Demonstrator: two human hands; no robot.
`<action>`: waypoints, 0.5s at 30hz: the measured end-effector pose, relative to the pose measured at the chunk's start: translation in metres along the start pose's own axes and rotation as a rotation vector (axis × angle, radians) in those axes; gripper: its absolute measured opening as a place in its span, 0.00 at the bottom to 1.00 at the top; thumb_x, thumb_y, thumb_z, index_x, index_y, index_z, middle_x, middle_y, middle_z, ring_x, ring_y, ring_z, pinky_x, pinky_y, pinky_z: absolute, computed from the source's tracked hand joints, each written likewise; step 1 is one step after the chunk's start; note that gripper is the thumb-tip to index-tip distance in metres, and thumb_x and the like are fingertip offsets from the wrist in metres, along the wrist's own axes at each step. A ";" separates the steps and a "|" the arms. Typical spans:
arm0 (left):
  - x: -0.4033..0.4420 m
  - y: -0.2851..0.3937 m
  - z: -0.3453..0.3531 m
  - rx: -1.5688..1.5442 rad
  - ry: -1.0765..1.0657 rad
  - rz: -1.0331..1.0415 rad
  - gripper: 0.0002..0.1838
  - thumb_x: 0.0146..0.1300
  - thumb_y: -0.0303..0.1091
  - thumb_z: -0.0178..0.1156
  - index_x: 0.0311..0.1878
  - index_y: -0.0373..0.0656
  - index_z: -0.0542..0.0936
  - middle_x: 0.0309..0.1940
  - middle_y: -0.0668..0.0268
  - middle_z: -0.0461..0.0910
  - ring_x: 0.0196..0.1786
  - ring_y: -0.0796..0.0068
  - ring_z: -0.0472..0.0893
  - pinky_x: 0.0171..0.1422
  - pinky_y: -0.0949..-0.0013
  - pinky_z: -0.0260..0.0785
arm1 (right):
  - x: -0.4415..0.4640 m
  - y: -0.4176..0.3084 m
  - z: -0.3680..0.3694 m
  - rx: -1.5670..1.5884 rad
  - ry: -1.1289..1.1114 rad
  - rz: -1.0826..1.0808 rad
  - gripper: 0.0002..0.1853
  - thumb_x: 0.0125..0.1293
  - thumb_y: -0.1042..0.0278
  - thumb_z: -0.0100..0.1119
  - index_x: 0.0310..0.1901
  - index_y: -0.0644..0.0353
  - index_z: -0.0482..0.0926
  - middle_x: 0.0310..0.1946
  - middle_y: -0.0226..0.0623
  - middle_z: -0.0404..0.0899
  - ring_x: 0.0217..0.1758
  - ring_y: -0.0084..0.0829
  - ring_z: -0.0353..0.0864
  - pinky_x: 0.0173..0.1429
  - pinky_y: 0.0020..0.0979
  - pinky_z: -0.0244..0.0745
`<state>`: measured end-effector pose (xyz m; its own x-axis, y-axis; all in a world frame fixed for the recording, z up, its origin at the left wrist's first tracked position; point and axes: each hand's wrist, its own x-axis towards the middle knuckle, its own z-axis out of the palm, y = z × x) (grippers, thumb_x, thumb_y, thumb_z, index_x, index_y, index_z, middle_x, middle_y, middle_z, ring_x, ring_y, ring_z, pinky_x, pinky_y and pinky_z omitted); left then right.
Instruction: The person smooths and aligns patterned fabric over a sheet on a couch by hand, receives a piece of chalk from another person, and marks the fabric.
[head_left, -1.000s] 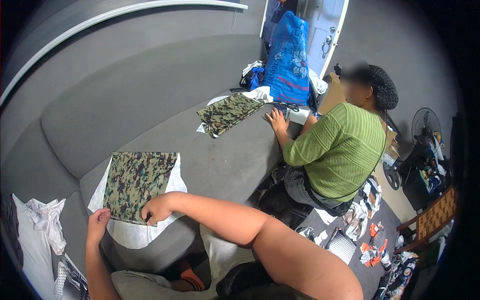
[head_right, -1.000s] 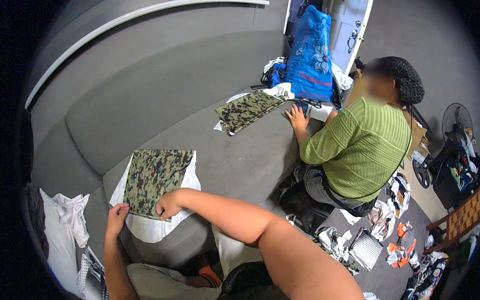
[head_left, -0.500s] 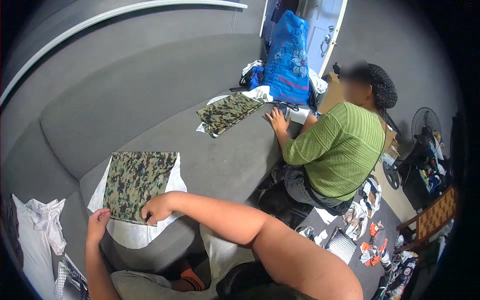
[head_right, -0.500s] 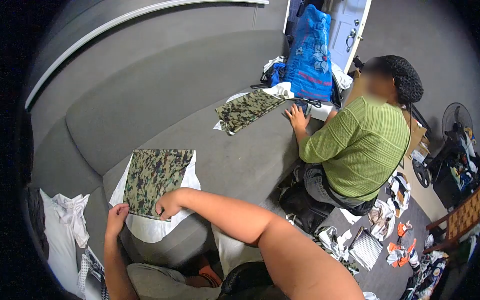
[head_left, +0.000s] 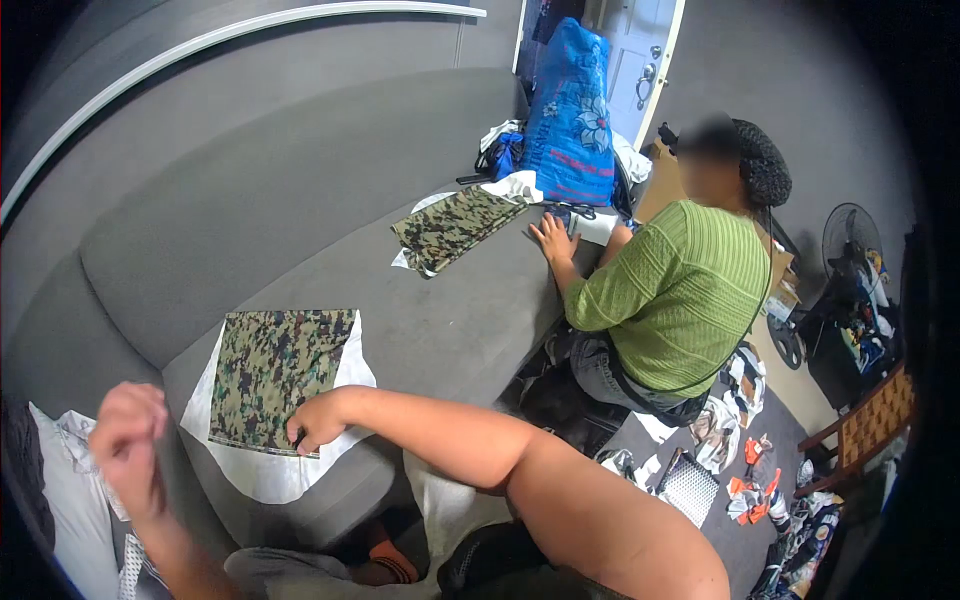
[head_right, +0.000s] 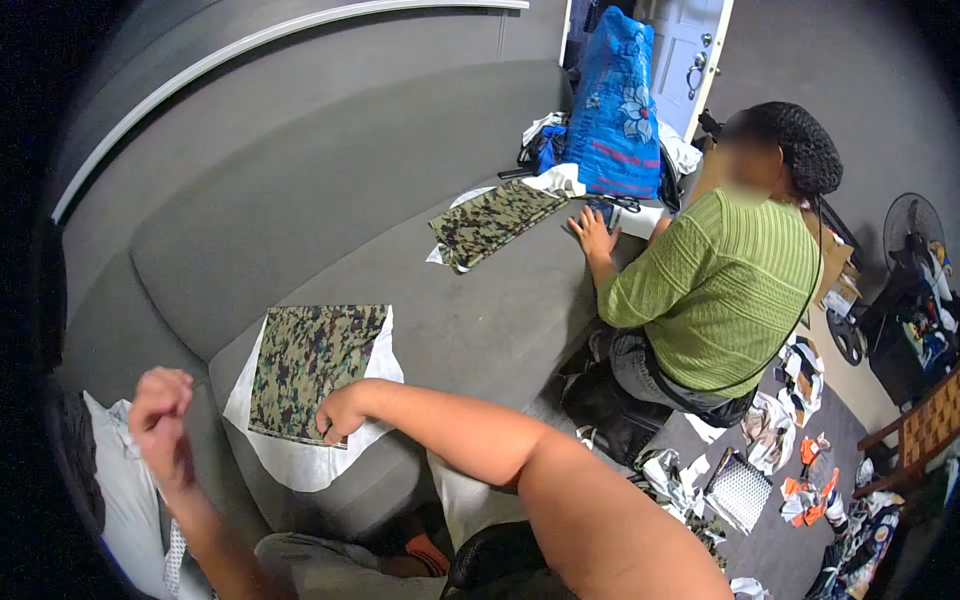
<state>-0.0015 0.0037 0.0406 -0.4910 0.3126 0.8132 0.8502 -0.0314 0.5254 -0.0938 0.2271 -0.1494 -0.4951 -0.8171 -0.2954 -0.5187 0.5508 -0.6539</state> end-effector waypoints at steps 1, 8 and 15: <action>0.020 0.024 0.010 -0.130 -0.066 0.142 0.09 0.63 0.37 0.64 0.36 0.42 0.78 0.38 0.70 0.76 0.40 0.72 0.76 0.48 0.72 0.69 | 0.001 0.000 0.000 0.005 0.001 0.004 0.27 0.63 0.48 0.62 0.59 0.55 0.77 0.45 0.44 0.84 0.52 0.43 0.81 0.55 0.39 0.73; 0.022 0.130 0.060 -0.396 -0.197 0.205 0.19 0.59 0.48 0.67 0.53 0.56 0.82 0.39 0.77 0.81 0.42 0.75 0.72 0.49 0.65 0.56 | -0.005 0.000 -0.003 0.009 0.028 -0.001 0.27 0.63 0.48 0.62 0.58 0.56 0.77 0.44 0.43 0.84 0.51 0.43 0.81 0.54 0.39 0.73; 0.013 0.135 0.084 -0.692 -0.166 0.162 0.17 0.61 0.47 0.65 0.53 0.58 0.84 0.38 0.80 0.81 0.40 0.76 0.70 0.47 0.64 0.53 | 0.001 -0.002 0.002 0.000 0.012 -0.005 0.26 0.63 0.49 0.62 0.58 0.55 0.77 0.43 0.43 0.84 0.50 0.43 0.81 0.54 0.38 0.73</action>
<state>0.1226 0.0835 0.1009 -0.2871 0.3915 0.8742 0.5684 -0.6650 0.4845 -0.0916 0.2251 -0.1498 -0.5012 -0.8174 -0.2838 -0.5212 0.5470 -0.6551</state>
